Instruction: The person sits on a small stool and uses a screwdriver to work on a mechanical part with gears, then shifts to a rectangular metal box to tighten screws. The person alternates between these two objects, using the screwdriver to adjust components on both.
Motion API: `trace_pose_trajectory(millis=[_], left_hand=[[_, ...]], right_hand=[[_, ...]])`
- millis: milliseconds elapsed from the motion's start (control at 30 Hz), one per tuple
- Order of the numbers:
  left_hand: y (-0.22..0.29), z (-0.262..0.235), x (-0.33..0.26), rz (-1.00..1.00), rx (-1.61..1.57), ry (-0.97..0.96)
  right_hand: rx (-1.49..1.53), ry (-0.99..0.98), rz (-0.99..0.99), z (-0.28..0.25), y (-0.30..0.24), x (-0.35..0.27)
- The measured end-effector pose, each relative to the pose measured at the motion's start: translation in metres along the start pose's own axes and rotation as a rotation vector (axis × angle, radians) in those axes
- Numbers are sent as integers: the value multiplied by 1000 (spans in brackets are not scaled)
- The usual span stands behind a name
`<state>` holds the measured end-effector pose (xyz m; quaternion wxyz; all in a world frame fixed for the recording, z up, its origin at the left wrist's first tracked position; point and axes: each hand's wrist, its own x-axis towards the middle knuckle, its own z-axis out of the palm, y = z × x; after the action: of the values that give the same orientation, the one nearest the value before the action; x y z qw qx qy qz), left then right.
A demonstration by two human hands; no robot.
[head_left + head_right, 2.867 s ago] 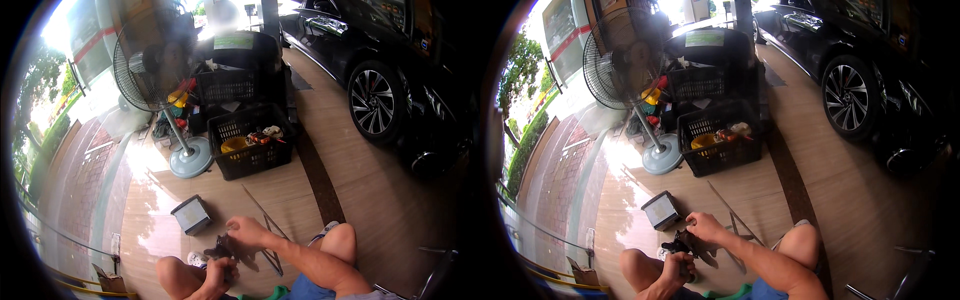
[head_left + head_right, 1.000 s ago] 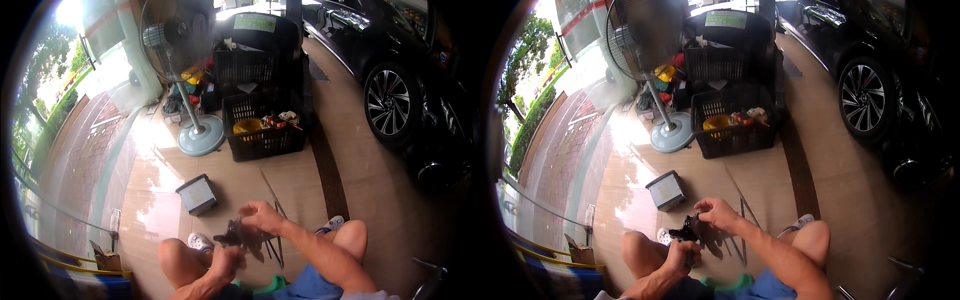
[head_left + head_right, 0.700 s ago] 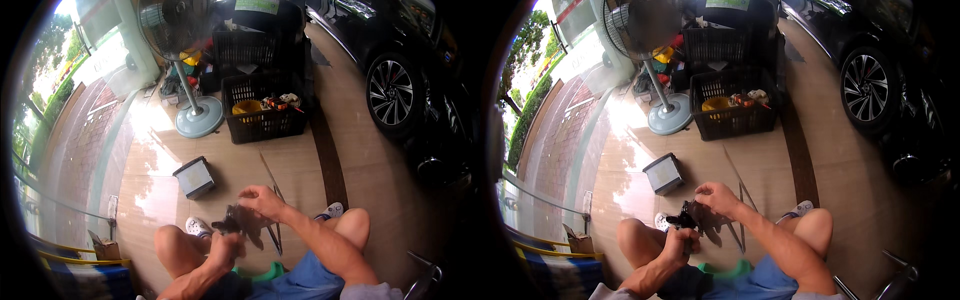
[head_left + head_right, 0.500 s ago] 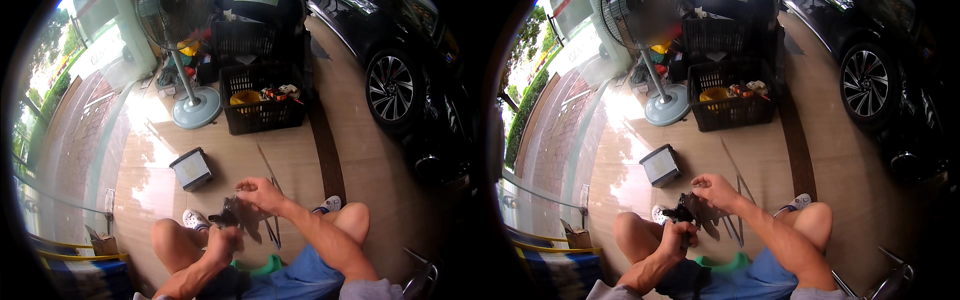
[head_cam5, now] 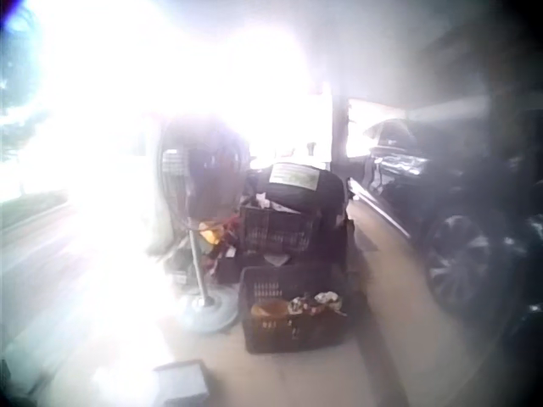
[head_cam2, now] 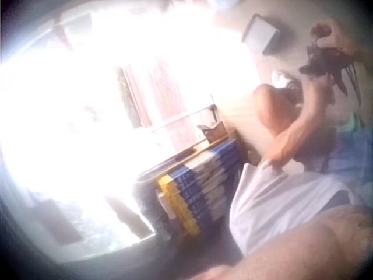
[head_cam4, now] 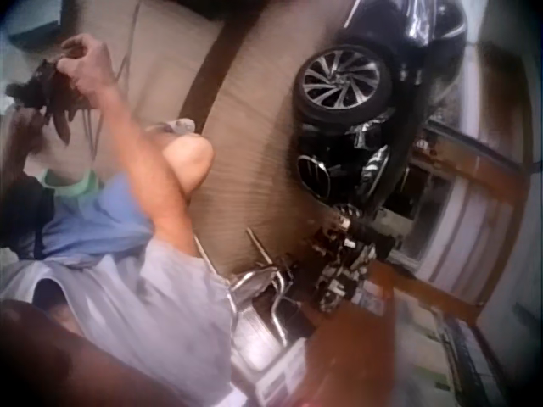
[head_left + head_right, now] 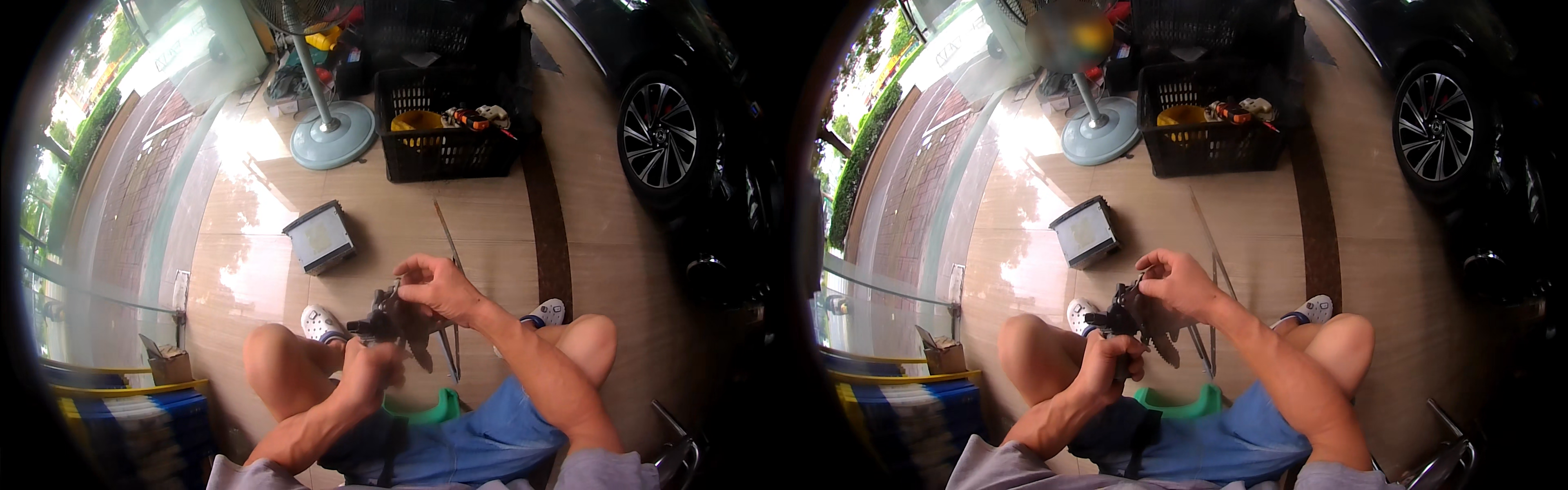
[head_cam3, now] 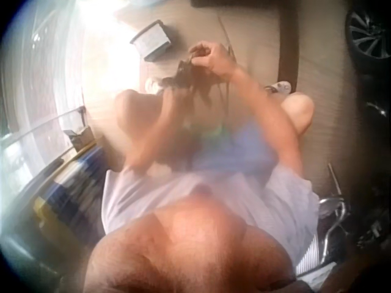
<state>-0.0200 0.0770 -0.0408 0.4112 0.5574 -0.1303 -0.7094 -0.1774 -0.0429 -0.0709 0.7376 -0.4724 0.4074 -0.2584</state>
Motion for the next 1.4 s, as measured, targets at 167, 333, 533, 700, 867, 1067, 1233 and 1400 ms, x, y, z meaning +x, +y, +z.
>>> trace_pose_trajectory(millis=[167,333,533,700,867,1067,1233,1400], left_hand=[[1,1,0,-17,-17,14],[2,1,-2,-25,-28,24],[0,-1,0,-41,-31,22],[2,-1,0,-43,-18,27],[2,0,1,-51,-30,29],[5,1,-4,-17,-29,52],[8,0,3,-12,-34,86],[18,0,7,56,-121,100]], right_hand=[[-16,1,47,1,-4,-3],[-124,5,38,1,-7,-4],[-141,-13,77,0,-8,-2],[-24,0,55,2,-9,-1],[-21,-20,48,-4,-5,1],[-28,-9,63,1,-6,-3],[-36,101,83,-10,-8,-4],[-90,539,65,-82,30,18]])
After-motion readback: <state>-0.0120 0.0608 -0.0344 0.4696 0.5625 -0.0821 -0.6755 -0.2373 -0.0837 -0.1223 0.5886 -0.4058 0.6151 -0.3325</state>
